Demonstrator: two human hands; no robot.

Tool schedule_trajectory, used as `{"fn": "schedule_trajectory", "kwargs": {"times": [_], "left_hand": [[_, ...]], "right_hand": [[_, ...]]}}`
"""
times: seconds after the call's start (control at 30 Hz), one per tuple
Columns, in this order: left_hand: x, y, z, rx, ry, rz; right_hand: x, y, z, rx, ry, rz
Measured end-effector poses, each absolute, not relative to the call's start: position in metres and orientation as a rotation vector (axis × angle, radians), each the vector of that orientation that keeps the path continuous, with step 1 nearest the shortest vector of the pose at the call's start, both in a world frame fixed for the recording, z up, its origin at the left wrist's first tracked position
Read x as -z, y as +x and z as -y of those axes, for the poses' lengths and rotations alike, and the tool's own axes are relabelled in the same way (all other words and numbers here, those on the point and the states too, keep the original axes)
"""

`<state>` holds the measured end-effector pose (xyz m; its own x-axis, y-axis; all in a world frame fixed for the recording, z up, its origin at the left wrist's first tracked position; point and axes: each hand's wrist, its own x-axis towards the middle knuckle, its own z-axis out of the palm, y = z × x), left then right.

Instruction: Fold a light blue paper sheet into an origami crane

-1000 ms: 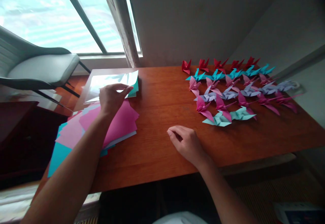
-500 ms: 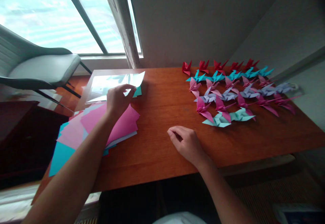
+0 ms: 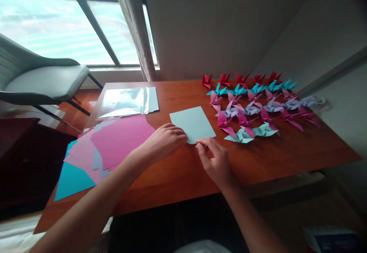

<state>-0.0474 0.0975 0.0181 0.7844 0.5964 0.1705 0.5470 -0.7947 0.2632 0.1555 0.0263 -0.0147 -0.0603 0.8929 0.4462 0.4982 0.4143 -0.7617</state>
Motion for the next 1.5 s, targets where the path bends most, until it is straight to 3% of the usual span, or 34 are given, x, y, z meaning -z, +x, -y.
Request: {"fn": "schedule_trajectory", "kwargs": {"times": [0.17,0.5,1.17,1.5], "left_hand": [[-0.018,-0.051,-0.047,-0.273,2.752,-0.911],[-0.008,-0.073,0.027,-0.675,2.284,-1.12],[0.003,-0.061,0.06,-1.103,1.826,-1.458],[-0.013,-0.032,0.078,-1.068,2.455,-1.713]], "right_hand": [[0.02,0.161,-0.012,-0.447,-1.127,1.944],[0.014,0.186,0.032,-0.463,-1.097,2.419],[0.011,0.2,0.036,-0.875,-1.389,1.757],[0.012,0.188,0.029,-0.827,-1.48,1.719]]}}
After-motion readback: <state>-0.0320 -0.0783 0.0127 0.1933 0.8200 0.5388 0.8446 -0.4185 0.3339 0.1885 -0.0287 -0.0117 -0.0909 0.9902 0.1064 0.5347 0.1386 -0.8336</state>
